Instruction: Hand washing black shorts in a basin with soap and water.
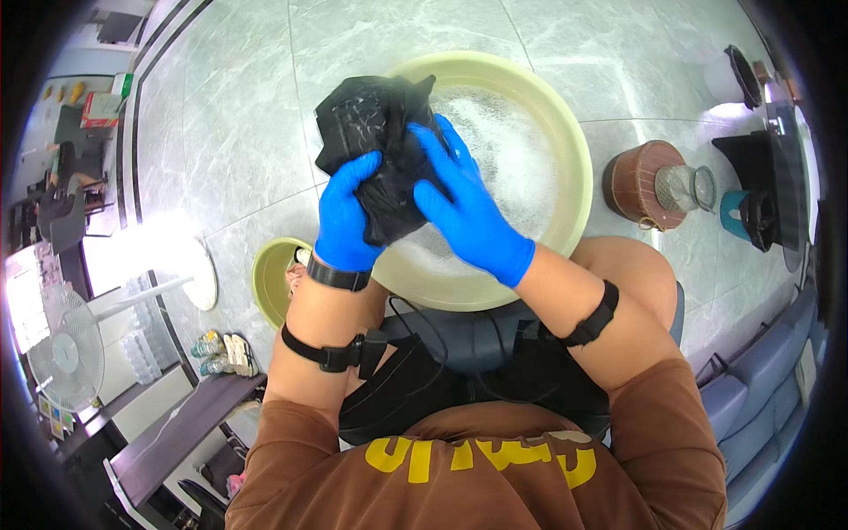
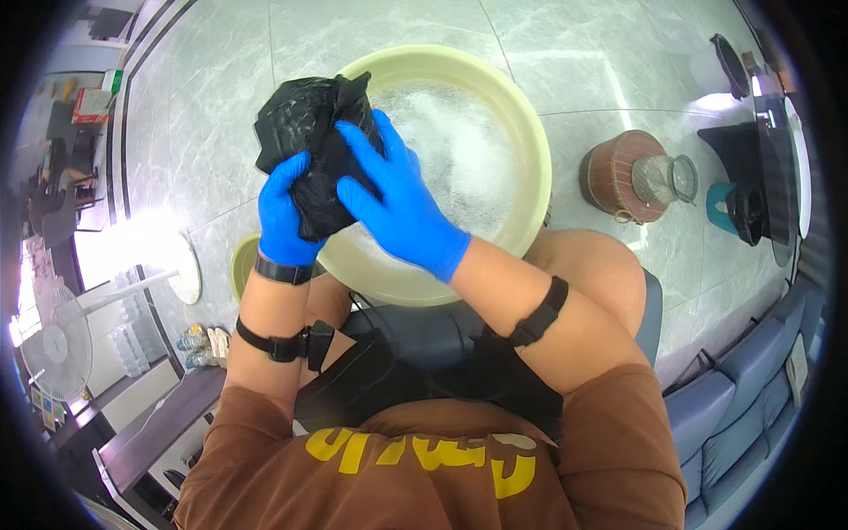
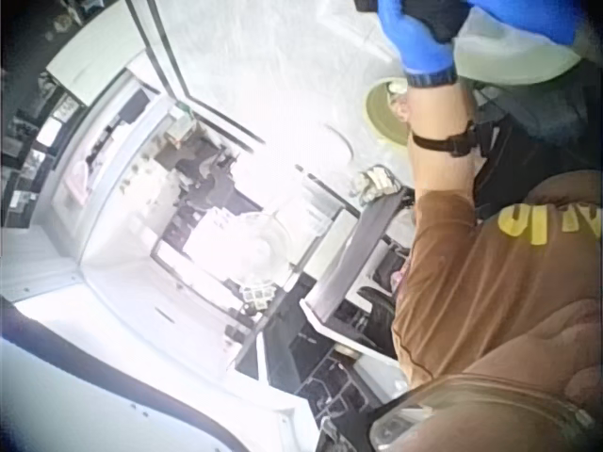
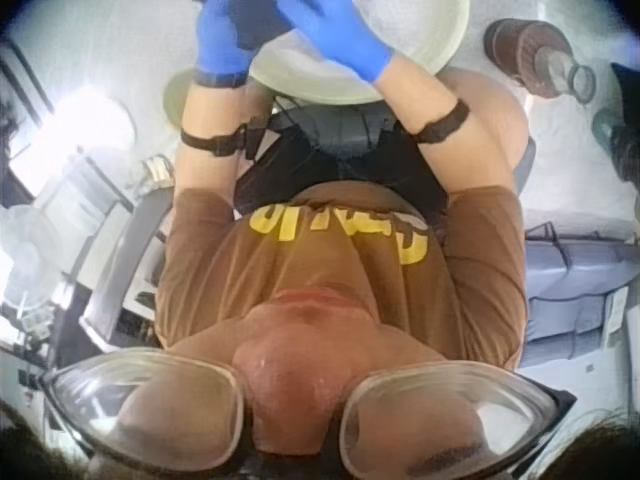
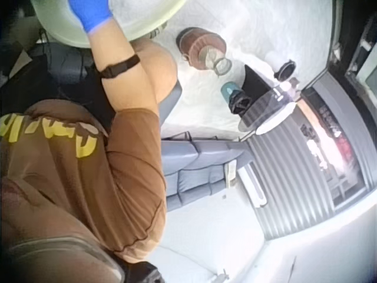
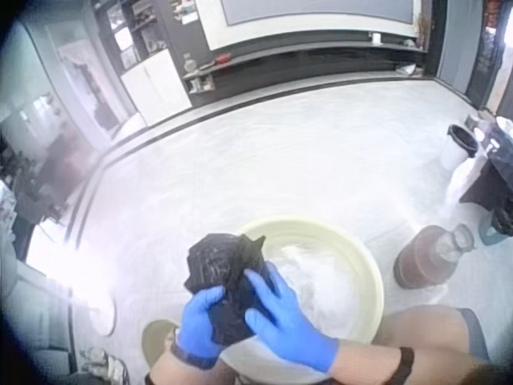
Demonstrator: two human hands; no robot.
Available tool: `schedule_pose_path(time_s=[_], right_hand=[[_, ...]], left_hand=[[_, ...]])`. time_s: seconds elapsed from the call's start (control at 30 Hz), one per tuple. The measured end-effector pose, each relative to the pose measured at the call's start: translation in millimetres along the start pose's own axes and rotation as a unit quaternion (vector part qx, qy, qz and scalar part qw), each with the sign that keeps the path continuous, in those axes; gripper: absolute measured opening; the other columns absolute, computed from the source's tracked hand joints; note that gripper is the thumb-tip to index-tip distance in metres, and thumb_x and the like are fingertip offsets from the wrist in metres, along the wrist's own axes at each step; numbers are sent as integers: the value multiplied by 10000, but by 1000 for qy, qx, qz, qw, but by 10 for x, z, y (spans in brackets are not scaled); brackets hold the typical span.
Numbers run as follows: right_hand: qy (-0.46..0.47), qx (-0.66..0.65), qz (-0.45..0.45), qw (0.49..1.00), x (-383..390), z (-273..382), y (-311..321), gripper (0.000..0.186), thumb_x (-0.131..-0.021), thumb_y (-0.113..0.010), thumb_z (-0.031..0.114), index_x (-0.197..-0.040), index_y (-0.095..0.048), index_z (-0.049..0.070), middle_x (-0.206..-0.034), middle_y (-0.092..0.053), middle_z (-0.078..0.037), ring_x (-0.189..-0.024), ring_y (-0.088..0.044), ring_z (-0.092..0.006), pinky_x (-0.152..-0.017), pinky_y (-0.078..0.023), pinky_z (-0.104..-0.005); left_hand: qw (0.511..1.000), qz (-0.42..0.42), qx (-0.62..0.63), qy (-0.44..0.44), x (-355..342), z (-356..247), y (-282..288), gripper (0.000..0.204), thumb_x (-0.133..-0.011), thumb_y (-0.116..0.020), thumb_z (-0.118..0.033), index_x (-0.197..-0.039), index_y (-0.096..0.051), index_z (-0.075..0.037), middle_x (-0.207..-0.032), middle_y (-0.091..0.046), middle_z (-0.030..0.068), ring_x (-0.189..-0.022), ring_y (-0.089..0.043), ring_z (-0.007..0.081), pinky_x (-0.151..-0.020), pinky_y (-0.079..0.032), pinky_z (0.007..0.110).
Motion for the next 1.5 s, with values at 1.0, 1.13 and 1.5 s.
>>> schedule_pose_path(time_s=[1.0,1.13,1.5], right_hand=[[-390,-545,-32,741,-425,-157,900,518,-1021,-416,307,-1392,-521,-39,-1333,-613,-241,-1171,-644,-377,-1022,-526,-503],[-346,-613,-28,710,-345,3,526,486,-1014,-434,310,-1370,-544,-2,-1295,-628,-193,-1170,-628,-336,-1007,-522,-473],[-373,-549,-131,736,-29,-248,148,385,-1015,-524,279,-1306,-565,31,-1159,-641,-111,-1033,-632,-220,-917,-527,-357]], left_hand=[[882,-18,-471,-10,39,-249,58,421,-849,-746,-55,-1247,-628,19,-1134,-717,113,-1006,-691,191,-906,-565,334],[752,8,-651,-105,12,156,-12,462,-845,-713,-33,-1287,-590,20,-1150,-701,179,-1017,-694,269,-910,-542,366],[549,110,-819,-126,37,684,87,435,-783,-706,-77,-1205,-616,-22,-1092,-648,250,-929,-651,423,-785,-548,441]])
Point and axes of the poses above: each hand's wrist, its own x-axis away from the middle knuckle, its own y-axis out of the back of the hand, z = x × y, the point moved 3 cm from there along -x, towards the middle knuckle
